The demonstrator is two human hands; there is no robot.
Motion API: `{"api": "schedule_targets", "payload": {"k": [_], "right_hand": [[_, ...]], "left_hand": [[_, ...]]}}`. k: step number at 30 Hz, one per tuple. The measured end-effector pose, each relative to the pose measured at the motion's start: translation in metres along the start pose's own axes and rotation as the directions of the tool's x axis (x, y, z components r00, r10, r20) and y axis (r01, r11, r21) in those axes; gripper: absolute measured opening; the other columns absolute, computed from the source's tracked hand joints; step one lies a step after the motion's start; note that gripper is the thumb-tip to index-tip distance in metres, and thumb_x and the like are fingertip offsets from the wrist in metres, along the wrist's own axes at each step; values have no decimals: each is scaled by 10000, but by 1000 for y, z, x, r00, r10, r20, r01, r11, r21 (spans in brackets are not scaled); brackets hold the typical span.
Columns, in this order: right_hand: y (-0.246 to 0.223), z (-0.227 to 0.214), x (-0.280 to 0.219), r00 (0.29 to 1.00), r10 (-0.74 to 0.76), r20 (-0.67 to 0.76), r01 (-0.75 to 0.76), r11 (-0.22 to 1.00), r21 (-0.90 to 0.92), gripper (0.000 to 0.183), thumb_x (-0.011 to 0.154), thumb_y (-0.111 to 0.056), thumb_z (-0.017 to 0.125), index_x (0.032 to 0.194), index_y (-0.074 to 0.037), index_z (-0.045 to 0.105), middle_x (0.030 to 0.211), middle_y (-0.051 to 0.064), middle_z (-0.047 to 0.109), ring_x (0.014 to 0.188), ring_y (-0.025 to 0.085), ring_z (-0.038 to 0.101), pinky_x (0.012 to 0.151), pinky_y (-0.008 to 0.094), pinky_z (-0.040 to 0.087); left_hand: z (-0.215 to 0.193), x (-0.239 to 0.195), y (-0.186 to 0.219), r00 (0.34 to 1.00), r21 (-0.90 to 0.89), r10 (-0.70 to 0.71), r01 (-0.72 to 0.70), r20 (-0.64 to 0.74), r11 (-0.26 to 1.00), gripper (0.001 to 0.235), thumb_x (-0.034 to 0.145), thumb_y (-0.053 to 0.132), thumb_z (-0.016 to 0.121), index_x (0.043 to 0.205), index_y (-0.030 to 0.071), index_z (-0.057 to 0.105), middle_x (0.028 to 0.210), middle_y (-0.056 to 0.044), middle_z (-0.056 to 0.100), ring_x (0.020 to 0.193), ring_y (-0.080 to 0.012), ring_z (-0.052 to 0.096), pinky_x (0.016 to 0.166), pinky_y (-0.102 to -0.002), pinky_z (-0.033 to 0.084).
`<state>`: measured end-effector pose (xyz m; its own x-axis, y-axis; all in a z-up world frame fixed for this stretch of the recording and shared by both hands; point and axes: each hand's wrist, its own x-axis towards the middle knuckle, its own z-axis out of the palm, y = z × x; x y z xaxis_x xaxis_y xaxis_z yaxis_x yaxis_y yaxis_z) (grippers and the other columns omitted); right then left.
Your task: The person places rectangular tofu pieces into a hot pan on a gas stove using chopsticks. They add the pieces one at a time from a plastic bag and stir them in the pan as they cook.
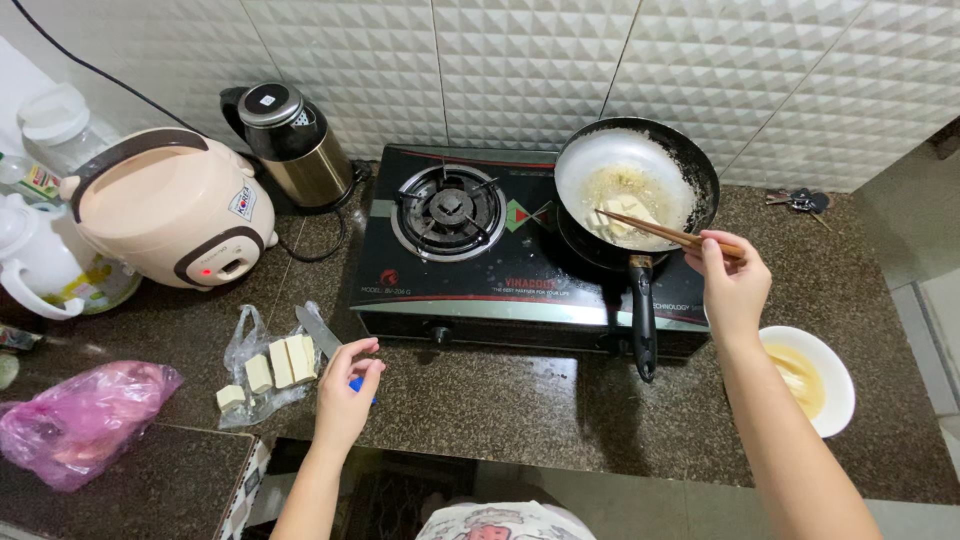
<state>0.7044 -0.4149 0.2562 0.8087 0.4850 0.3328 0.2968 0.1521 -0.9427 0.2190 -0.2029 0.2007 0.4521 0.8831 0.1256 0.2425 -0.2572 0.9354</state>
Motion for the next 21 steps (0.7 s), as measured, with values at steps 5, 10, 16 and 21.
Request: {"api": "schedule_targets", "payload": {"k": [5, 10, 16, 21], "right_hand": [[-2, 3, -4, 1000, -19, 14, 19, 1000, -15, 150, 1083, -41, 610, 1190, 53, 655, 1154, 143, 692, 1049, 198, 720, 932, 318, 643], [-7, 3, -11, 995, -77, 62, 88, 976, -200, 130, 1075, -19, 630, 1174, 59, 666, 1128, 155, 718, 1010, 210, 731, 906, 295, 613], [-30, 4, -31, 985, -168, 45, 173, 973, -155, 111, 1138, -5, 620, 1214, 66, 660, 1189, 165, 697, 1099, 225, 719, 1000, 337, 633], [-52, 20, -91, 989, -148, 27, 144, 982, 122, 115, 1185, 45, 518, 1257, 114, 576, 1276, 208, 642, 1194, 264, 687, 1075, 449, 635]], "left_hand": [[-4, -2, -1, 1000, 13, 1, -1, -12, 1000, 319, 935, 33, 647, 1253, 24, 633, 1200, -95, 675, 962, -175, 745, 815, -296, 584], [-15, -7, -16, 999, 61, 15, -13, -30, 998, 312, 942, 41, 651, 1254, 26, 636, 1199, -98, 678, 953, -172, 747, 822, -297, 580], [-57, -23, -81, 983, 154, 53, -25, -178, 988, 257, 938, 54, 677, 1191, 26, 645, 1194, -109, 679, 946, -195, 725, 802, -310, 595], [-125, -48, -158, 899, 319, -2, 157, -437, 935, 270, 918, 45, 687, 1188, 39, 678, 1156, -109, 715, 972, -217, 725, 823, -337, 571]]}}
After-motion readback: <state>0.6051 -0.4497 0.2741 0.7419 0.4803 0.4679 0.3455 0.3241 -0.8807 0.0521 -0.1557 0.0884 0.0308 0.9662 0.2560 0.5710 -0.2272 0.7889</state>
